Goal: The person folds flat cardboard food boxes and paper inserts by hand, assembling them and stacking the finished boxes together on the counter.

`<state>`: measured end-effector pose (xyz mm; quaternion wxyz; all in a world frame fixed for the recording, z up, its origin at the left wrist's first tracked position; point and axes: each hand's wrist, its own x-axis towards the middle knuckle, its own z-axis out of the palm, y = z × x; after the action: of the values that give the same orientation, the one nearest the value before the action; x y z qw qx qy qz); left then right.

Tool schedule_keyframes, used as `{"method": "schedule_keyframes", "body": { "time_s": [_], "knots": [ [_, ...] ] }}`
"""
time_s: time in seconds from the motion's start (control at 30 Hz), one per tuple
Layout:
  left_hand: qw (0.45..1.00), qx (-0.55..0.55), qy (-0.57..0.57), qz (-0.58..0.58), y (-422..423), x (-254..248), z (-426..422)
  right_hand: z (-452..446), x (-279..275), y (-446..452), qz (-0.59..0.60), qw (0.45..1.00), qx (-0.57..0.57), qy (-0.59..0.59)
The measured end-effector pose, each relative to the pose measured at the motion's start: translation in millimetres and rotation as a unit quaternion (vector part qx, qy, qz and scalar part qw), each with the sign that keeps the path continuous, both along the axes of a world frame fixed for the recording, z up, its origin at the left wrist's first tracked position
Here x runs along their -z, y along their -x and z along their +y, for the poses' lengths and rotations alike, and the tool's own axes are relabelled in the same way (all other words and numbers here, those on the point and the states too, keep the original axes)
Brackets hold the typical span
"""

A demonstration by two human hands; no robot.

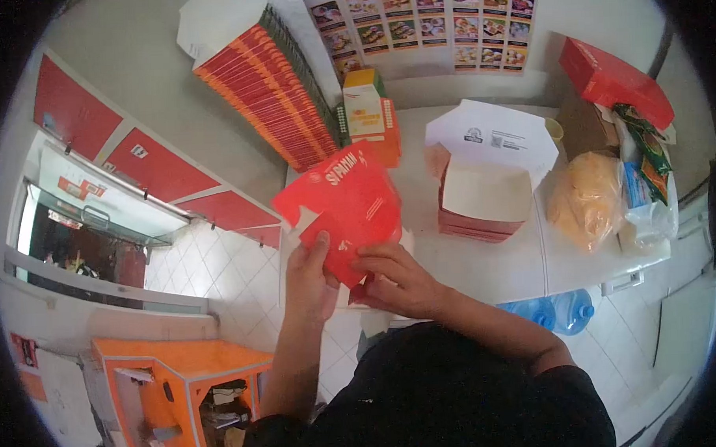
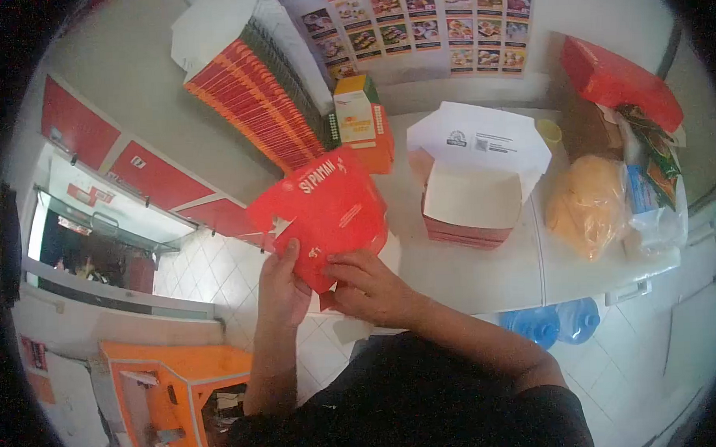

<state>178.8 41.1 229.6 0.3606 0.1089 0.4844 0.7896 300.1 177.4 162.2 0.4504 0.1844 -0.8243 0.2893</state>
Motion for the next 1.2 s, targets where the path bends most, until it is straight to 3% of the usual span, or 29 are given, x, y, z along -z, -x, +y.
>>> {"method": "schedule_keyframes", "body": {
  "time_s": [0.1, 0.17, 0.23, 0.3, 0.33, 0.37, 0.43, 0.53, 0.7, 0.83, 0.87, 0.9, 0.97, 1.0, 1.07, 1.13, 1.2],
  "knots": [
    [0.991, -0.084, -0.081, -0.06, -10, 17, -1, 5, -22, -7, -0.074, 0.995, -0.059, 0.039],
    [0.987, -0.111, -0.097, -0.061, -14, 38, -4, -18, -17, -20, -0.118, 0.914, 0.002, 0.388],
    [0.982, -0.127, -0.118, -0.071, -23, 41, -1, -25, -21, -21, -0.121, 0.815, 0.005, 0.566],
    [0.986, -0.159, -0.047, 0.033, -39, 42, 5, -11, -33, -11, -0.092, 0.787, -0.052, 0.607],
    [0.983, -0.154, -0.015, 0.1, -44, 46, 3, 1, -28, -1, -0.062, 0.902, -0.048, 0.424],
    [0.975, -0.149, 0.017, 0.166, -46, 48, 2, 9, -29, -2, -0.08, 0.94, -0.034, 0.329],
    [0.979, -0.134, -0.015, 0.152, -39, 45, 2, 17, -34, -10, -0.116, 0.984, -0.009, 0.132],
    [0.985, -0.139, -0.043, 0.09, -34, 40, 6, 28, -33, -17, -0.132, 0.99, -0.03, 0.028],
    [0.981, -0.118, 0.053, 0.142, -73, 48, 12, 14, -15, -12, -0.102, 0.989, 0.024, 0.1],
    [0.962, -0.027, 0.114, 0.247, -58, 42, 6, 19, -13, -19, -0.188, 0.966, 0.023, 0.178],
    [0.959, 0.049, 0.159, 0.23, -44, 49, -7, 26, -19, -22, -0.154, 0.974, 0.026, 0.167],
    [0.914, 0.126, 0.21, 0.322, -36, 38, -16, 38, -27, -26, -0.119, 0.98, 0.027, 0.155],
    [0.776, 0.271, 0.301, 0.484, -31, 11, -28, 56, -36, -24, -0.093, 0.991, 0.028, 0.091],
    [0.771, 0.238, 0.302, 0.508, -35, 13, -28, 63, -37, -22, -0.101, 0.994, 0.029, 0.039],
    [0.812, 0.166, 0.318, 0.461, -49, 5, -25, 65, -41, -26, -0.209, 0.978, 0.005, -0.015],
    [0.824, 0.111, 0.335, 0.443, -53, -8, -21, 64, -47, -30, -0.399, 0.916, -0.043, -0.022],
    [0.812, 0.076, 0.358, 0.455, -53, -13, -21, 62, -43, -31, -0.413, 0.911, -0.011, 0.026]
  ]
}}
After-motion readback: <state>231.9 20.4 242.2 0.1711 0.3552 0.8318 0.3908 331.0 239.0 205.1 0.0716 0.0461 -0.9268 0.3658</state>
